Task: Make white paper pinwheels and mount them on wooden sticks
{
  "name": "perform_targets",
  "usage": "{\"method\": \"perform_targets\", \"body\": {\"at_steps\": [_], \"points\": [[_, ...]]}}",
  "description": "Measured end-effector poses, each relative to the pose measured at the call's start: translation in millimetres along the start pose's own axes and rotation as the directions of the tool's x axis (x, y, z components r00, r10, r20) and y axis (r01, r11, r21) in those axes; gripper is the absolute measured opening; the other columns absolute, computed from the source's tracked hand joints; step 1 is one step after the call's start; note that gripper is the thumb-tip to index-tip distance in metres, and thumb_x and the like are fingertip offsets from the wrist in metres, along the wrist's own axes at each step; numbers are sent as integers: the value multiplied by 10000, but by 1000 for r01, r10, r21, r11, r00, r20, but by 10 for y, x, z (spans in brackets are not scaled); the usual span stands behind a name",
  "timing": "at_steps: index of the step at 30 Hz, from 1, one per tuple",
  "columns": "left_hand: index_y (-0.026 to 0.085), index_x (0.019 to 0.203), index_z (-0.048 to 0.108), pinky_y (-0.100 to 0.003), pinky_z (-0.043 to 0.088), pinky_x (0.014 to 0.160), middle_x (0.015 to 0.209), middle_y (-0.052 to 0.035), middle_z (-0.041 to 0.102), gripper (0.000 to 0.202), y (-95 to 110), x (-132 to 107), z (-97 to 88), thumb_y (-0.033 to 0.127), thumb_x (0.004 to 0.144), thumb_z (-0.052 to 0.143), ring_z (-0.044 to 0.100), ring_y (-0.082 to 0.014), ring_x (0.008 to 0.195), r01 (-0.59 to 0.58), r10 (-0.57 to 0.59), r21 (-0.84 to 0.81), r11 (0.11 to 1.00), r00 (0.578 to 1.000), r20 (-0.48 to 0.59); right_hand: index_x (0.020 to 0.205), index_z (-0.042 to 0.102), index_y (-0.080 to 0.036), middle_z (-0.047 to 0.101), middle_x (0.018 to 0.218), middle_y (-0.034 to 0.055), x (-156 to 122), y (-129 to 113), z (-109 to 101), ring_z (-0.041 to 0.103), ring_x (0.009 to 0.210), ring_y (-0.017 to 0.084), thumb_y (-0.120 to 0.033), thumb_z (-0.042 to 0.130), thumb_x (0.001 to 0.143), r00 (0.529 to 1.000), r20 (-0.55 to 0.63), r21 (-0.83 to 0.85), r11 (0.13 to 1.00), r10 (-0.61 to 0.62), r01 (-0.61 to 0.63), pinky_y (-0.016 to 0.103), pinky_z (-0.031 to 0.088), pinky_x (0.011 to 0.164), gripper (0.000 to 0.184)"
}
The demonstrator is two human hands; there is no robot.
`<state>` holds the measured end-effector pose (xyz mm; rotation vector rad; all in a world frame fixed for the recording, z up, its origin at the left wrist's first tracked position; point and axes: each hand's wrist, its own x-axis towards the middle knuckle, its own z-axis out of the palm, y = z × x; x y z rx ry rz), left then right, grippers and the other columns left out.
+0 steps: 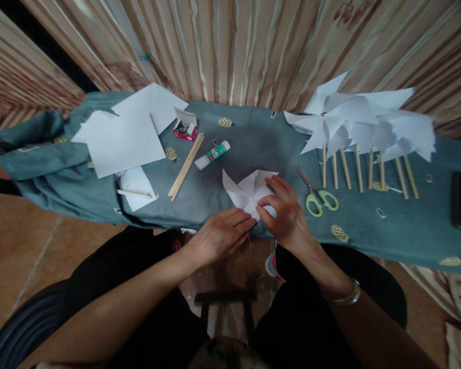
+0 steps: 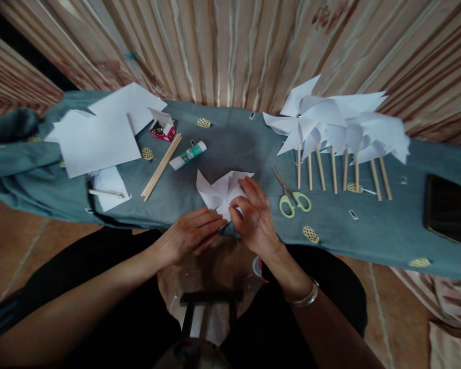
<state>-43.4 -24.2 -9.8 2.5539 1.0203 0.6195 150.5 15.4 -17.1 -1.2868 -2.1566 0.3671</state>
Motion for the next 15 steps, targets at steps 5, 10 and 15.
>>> {"method": "perform_targets", "body": {"at_steps": [5, 10, 15], "points": [[153, 1136, 564, -353, 541, 823, 1027, -99, 648, 247, 6, 18, -7, 182, 921, 446, 601, -203, 968, -1, 1, -7, 1000, 1000, 10, 763, 630, -233, 525, 1357, 59, 5, -11, 0, 385, 1347, 290, -183, 555, 837, 1000, -2, 14, 1000, -12, 12, 533, 385, 1078, 116], [126, 1098, 574, -360, 543, 835, 1034, -107, 649, 224, 11, 31, -20, 168, 912, 456, 600, -207, 958, -12, 12, -6, 1000, 1000, 6, 910, 662, -267, 479, 1403, 19, -8, -6, 32, 357, 1365, 268, -171, 532, 846, 1000, -13, 43, 999, -18, 18, 515, 371, 1098, 174], [143, 1104, 579, -365, 546, 828, 1023, -104, 651, 232, 0, 29, -11, 185, 923, 440, 599, -208, 971, -7, 7, -18, 1000, 1000, 6, 981, 683, -280, 461, 1422, 18, -13, -22, 48, 359, 1365, 299, -147, 495, 863, 999, 19, 22, 999, -26, 26, 522, 357, 1098, 258]]}}
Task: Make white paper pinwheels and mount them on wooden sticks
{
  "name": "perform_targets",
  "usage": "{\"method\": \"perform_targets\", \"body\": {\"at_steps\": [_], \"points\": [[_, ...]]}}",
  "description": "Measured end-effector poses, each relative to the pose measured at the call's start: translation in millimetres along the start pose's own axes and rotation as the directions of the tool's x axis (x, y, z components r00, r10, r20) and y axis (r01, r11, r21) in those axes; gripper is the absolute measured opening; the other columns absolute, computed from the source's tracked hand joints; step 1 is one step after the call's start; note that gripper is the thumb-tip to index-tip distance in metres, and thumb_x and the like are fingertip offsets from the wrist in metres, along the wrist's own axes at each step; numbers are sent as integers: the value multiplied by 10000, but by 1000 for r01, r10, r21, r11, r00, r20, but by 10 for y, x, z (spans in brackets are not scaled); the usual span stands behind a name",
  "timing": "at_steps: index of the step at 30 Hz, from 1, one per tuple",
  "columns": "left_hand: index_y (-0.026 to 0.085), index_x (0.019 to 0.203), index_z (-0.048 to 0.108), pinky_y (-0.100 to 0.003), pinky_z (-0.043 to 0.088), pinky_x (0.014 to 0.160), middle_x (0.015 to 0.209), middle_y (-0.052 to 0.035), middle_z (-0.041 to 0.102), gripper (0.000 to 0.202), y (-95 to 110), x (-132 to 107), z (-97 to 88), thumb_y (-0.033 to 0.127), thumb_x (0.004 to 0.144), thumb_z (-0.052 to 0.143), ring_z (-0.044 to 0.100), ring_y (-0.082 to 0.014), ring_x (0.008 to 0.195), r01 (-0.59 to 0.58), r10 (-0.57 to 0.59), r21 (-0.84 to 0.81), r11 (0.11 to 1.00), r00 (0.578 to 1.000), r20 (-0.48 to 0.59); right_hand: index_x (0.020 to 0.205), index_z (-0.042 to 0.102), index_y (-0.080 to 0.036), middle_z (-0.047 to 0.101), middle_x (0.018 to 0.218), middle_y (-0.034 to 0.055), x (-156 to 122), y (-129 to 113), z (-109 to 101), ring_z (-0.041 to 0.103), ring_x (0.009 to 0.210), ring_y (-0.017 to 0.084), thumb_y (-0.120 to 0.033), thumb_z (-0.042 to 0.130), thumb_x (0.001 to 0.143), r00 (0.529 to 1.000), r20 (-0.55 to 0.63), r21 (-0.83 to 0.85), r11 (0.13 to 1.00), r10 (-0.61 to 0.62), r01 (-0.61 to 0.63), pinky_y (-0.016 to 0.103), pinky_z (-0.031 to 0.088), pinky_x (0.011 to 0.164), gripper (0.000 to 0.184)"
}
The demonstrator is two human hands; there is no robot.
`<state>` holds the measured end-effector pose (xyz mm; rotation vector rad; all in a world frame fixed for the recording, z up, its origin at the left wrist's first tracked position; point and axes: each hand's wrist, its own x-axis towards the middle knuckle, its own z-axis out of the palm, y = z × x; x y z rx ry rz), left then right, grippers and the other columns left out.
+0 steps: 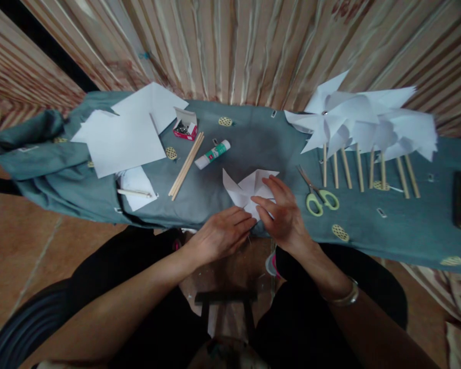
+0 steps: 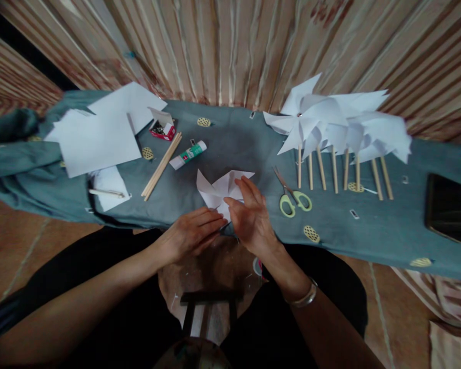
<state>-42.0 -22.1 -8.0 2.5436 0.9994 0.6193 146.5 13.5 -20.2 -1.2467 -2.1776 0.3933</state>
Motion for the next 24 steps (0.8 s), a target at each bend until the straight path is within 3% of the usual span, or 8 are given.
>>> {"method": "perform_targets", "body": {"at_steps": [7, 15, 24], "points": [[147, 1090, 587, -360, 541, 830, 1018, -100, 651, 222, 5, 2, -10, 176, 917, 451, 596, -207, 967, 8, -8, -5, 1000, 1000, 6, 984, 671, -260, 457, 1431, 51, -15, -24, 9, 328, 1386, 322, -108, 450, 868, 997, 73, -94, 995, -18, 25, 545, 365, 1066, 292], [165, 1074, 593, -347, 523, 805, 992, -90, 633, 215, -22, -15, 16, 191, 918, 449, 590, -201, 943, 5, -5, 5, 1000, 1000, 10, 1168, 566, -276, 397, 1473, 81, -92, -37, 17, 240, 1425, 354, -64, 420, 817, 990, 117, -103, 990, -79, 91, 579, 379, 1011, 435], [146, 1020, 618, -383, 495, 797, 1013, -106, 630, 193, -11, 62, -49, 240, 885, 517, 569, -231, 943, 24, -25, 48, 999, 1000, 16, 1173, 570, -272, 416, 1475, 57, -100, -31, 89, 215, 1444, 270, -29, 404, 833, 992, 33, -121, 985, -119, 122, 521, 362, 1050, 450]]}}
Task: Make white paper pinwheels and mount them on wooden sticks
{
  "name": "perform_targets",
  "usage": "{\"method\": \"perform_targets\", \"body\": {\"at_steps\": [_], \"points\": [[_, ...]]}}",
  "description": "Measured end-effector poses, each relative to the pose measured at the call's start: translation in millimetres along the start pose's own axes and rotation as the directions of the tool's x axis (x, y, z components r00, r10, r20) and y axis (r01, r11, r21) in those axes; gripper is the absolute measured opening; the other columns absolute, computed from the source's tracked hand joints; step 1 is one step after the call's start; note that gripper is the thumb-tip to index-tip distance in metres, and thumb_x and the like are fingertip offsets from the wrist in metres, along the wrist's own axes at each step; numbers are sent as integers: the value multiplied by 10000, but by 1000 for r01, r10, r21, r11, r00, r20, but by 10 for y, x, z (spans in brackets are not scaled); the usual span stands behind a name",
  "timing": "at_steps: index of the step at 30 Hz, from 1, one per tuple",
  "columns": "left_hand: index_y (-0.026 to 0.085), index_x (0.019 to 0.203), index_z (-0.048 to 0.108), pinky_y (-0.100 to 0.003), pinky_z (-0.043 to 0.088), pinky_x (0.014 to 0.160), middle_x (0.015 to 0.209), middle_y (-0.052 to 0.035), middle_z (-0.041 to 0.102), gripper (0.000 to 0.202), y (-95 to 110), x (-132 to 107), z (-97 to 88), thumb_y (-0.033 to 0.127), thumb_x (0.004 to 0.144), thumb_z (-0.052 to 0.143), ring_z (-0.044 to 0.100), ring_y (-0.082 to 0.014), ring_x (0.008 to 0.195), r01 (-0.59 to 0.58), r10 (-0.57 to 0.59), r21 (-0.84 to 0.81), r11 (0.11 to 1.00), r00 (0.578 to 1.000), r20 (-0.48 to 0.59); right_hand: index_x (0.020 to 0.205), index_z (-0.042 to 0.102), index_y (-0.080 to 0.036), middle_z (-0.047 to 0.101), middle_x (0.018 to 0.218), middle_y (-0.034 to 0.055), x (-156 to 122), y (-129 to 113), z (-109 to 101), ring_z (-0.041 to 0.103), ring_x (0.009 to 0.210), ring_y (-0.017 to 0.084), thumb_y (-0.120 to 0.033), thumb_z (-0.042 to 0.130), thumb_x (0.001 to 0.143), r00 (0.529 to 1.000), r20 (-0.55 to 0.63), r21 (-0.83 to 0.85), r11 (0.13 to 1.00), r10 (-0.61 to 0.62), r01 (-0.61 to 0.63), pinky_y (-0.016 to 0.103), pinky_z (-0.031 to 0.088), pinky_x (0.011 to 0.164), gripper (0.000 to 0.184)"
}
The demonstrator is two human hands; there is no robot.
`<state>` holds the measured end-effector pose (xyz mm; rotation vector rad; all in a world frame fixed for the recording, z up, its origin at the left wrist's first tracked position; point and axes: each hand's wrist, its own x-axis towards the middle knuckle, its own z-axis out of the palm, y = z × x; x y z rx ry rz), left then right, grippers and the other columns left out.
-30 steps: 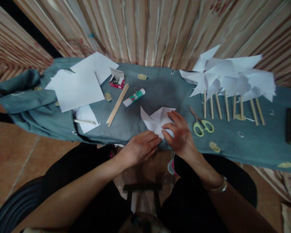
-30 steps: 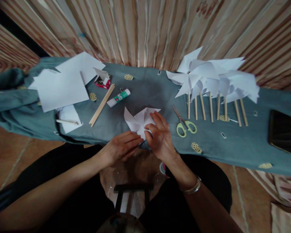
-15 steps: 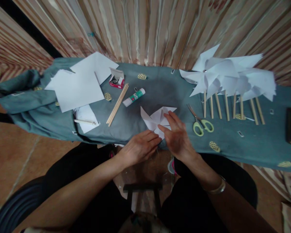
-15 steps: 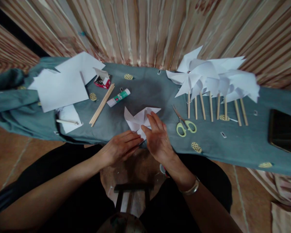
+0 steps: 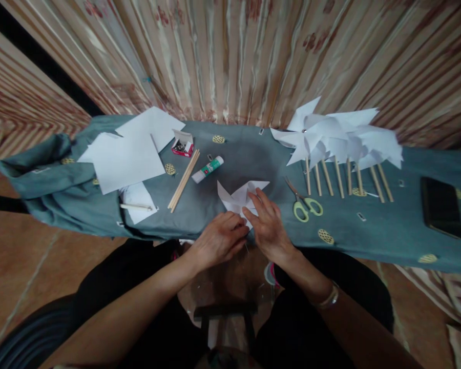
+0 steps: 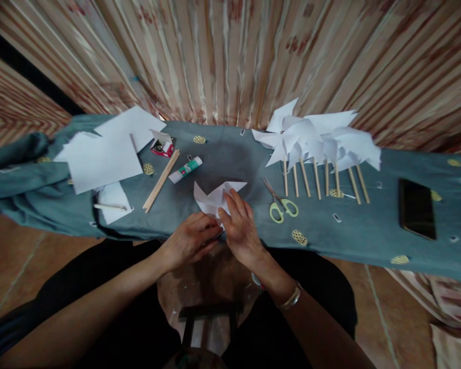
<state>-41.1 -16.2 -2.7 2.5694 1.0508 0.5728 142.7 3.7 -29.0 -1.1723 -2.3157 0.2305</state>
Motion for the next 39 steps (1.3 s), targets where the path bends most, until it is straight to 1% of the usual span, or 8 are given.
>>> {"method": "perform_targets", "body": {"at_steps": [4, 8, 14, 20, 25, 30, 35, 39], "points": [[148, 1085, 606, -452, 459, 885, 1207, -138, 601, 269, -10, -1, -65, 314, 877, 560, 514, -290, 1122, 10, -9, 53, 999, 1000, -23, 1166, 612, -270, 362, 1516, 52, -3, 47, -31, 156, 1456, 266, -16, 407, 831, 999, 19, 5, 999, 40, -40, 538, 325, 1067, 468], [168, 1155, 586, -502, 398, 980, 1296, -139, 572, 336, -29, -32, -62, 332, 861, 590, 440, -318, 1267, 24, -26, 82, 996, 999, 20, 1138, 648, -253, 329, 1534, 53, 18, 51, -83, 153, 1453, 282, -24, 418, 838, 996, 64, -4, 998, 68, -68, 523, 305, 1076, 442], [167, 1220, 560, -573, 259, 1087, 1322, -142, 567, 413, -30, -52, -22, 336, 845, 602, 409, -327, 1323, 31, -39, 122, 992, 997, 67, 1108, 635, -210, 402, 1489, 106, 48, -26, -30, 149, 1458, 266, -55, 407, 867, 998, 43, -90, 995, 55, -51, 516, 268, 1091, 367], [157, 1172, 594, -589, 187, 1123, 1288, -135, 596, 371, -27, -25, -39, 322, 840, 610, 413, -320, 1324, 46, -51, 89, 995, 997, 60, 1117, 633, -190, 434, 1466, 128, 58, -37, -22, 183, 1448, 265, -79, 399, 872, 997, 65, -110, 993, 51, -43, 499, 282, 1082, 357], [176, 1178, 594, -570, 247, 1112, 1244, -116, 629, 353, -84, -35, -95, 357, 875, 586, 468, -283, 1277, 53, -51, 15, 998, 993, -110, 1188, 621, -197, 384, 1501, 121, 85, -61, -147, 156, 1453, 283, -67, 428, 832, 985, 148, -79, 994, 85, -74, 510, 264, 1090, 425], [164, 1144, 618, -498, 430, 1002, 1152, -119, 660, 294, -231, -59, -186, 319, 904, 552, 556, -253, 1145, 171, -179, -52, 984, 949, -259, 1200, 619, -145, 329, 1522, 166, 131, -97, -295, 126, 1455, 319, -160, 519, 806, 973, 227, -32, 998, 54, -48, 528, 245, 1098, 407], [173, 1132, 631, -445, 488, 951, 1140, -108, 654, 267, -317, -91, -241, 290, 916, 527, 556, -238, 1124, 233, -243, -67, 970, 924, -294, 1229, 595, -139, 304, 1533, 177, 147, -108, -358, 123, 1454, 324, -297, 597, 776, 963, 268, -6, 999, 33, -32, 545, 235, 1100, 480], [189, 1208, 593, -486, 419, 1021, 1222, -97, 637, 302, -252, -83, -190, 239, 929, 489, 503, -248, 1204, 153, -141, 29, 988, 958, -249, 1233, 589, -127, 303, 1530, 192, 146, -125, -357, 128, 1454, 328, -286, 584, 788, 960, 280, -18, 999, 33, -29, 553, 228, 1103, 472]]}}
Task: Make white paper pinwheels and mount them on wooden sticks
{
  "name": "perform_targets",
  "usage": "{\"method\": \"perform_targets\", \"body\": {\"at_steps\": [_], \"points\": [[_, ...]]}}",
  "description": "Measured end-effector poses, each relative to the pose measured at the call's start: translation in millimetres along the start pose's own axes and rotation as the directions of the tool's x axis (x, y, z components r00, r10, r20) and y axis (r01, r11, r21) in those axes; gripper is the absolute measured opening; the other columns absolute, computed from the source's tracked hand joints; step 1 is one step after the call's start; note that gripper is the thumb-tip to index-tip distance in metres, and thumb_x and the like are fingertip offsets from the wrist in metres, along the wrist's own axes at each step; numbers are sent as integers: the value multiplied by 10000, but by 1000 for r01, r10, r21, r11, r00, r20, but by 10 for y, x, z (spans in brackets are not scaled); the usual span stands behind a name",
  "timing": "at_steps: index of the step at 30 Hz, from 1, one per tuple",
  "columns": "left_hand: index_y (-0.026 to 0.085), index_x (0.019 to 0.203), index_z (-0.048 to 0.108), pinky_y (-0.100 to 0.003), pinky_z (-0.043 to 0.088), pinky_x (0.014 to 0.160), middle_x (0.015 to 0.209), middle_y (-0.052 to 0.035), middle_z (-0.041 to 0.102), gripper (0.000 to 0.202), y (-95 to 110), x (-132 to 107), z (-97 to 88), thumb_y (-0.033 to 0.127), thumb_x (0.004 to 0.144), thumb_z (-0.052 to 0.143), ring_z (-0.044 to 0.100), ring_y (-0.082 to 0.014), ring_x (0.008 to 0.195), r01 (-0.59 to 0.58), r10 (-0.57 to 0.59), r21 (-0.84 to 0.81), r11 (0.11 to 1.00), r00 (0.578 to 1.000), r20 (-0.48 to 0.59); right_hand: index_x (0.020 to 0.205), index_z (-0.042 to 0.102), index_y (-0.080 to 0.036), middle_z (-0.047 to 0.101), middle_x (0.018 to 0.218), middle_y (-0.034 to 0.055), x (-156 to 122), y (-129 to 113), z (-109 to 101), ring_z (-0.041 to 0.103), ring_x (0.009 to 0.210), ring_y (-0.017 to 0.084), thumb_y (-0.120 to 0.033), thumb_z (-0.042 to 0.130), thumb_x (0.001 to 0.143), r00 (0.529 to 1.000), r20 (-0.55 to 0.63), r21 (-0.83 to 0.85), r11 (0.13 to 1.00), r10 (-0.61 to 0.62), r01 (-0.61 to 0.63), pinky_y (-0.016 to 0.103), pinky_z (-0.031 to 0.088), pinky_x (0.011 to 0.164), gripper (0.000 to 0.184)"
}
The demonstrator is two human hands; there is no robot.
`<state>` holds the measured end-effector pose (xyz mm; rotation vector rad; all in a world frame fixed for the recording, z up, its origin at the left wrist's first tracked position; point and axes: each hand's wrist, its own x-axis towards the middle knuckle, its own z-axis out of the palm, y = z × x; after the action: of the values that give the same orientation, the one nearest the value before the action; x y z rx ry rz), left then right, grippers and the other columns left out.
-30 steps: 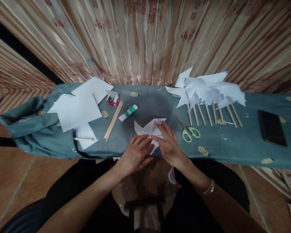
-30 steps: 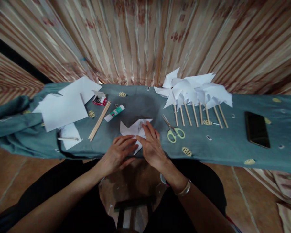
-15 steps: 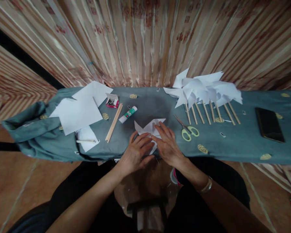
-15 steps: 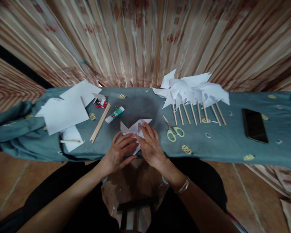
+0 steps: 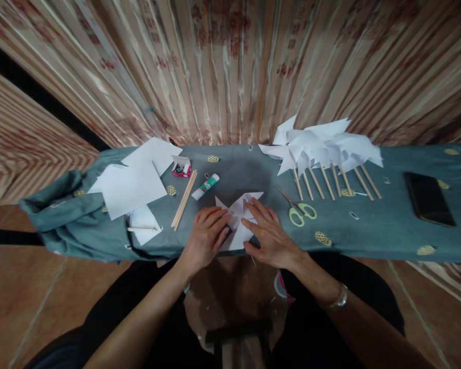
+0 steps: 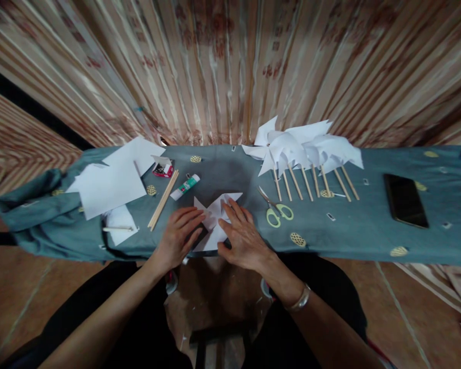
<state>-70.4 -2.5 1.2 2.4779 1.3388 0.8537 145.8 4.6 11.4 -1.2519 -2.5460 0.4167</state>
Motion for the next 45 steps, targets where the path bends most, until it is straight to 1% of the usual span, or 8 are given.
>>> {"method": "perform_targets", "body": {"at_steps": [3, 8, 11, 16, 23, 31, 37, 45], "points": [[187, 1252, 561, -514, 340, 1070, 1261, -85, 631, 331, 87, 3, 80, 205, 937, 459, 471, -247, 1248, -83, 80, 25, 996, 991, 108, 1229, 591, -112, 326, 1514, 209, 1, -17, 1, 134, 1452, 330, -253, 538, 827, 1000, -7, -14, 1000, 7, -7, 551, 233, 1103, 429], [160, 1246, 563, -527, 261, 1104, 1252, -91, 639, 332, 138, 17, 166, 226, 936, 463, 439, -258, 1289, -91, 80, 44, 995, 977, 197, 1212, 609, -115, 326, 1516, 202, 8, -2, 18, 139, 1452, 322, -184, 471, 856, 1000, -17, -2, 1000, 22, -22, 549, 240, 1102, 388], [155, 1241, 567, -524, 256, 1107, 1231, -99, 647, 334, 133, 29, 176, 242, 933, 471, 442, -256, 1288, -75, 65, 43, 996, 978, 199, 1216, 606, -132, 318, 1527, 180, 4, 22, 63, 142, 1453, 313, -160, 462, 845, 999, -33, 14, 1000, 12, -12, 559, 251, 1094, 399], [166, 1202, 594, -540, 252, 1107, 1196, -101, 659, 309, 157, 56, 168, 243, 929, 470, 462, -259, 1270, -63, 54, 38, 997, 978, 199, 1256, 567, -88, 356, 1497, 211, -22, 26, 125, 125, 1458, 306, -131, 452, 833, 998, -68, -10, 1000, -15, 15, 550, 254, 1096, 440], [188, 1212, 588, -533, 237, 1118, 1211, -92, 644, 309, 147, 39, 188, 255, 926, 490, 445, -254, 1287, -65, 53, 53, 996, 977, 207, 1191, 641, -166, 342, 1519, 131, -9, 43, 101, 150, 1449, 318, -143, 445, 841, 994, -79, 61, 996, 77, -72, 553, 267, 1090, 402], [160, 1197, 581, -520, 227, 1119, 1229, -105, 621, 310, 156, 40, 239, 278, 926, 488, 434, -259, 1291, -45, 29, 65, 997, 973, 230, 1175, 648, -129, 372, 1491, 160, 2, 29, 115, 184, 1436, 331, -141, 438, 832, 994, -76, 55, 996, 73, -69, 551, 275, 1087, 402], [182, 1192, 579, -523, 218, 1124, 1192, -91, 631, 300, 157, 49, 237, 280, 926, 481, 438, -253, 1285, -45, 31, 58, 997, 974, 225, 1185, 637, -174, 367, 1501, 130, -24, 51, 132, 196, 1434, 325, -151, 442, 846, 991, -113, 68, 995, 74, -66, 569, 285, 1075, 393], [196, 1189, 581, -528, 205, 1128, 1164, -80, 634, 298, 143, 48, 254, 271, 913, 496, 440, -254, 1276, -51, 39, 50, 997, 976, 216, 1185, 639, -153, 373, 1500, 132, -31, 59, 158, 218, 1425, 330, -146, 431, 850, 988, -137, 59, 996, 76, -69, 569, 293, 1073, 395]]}}
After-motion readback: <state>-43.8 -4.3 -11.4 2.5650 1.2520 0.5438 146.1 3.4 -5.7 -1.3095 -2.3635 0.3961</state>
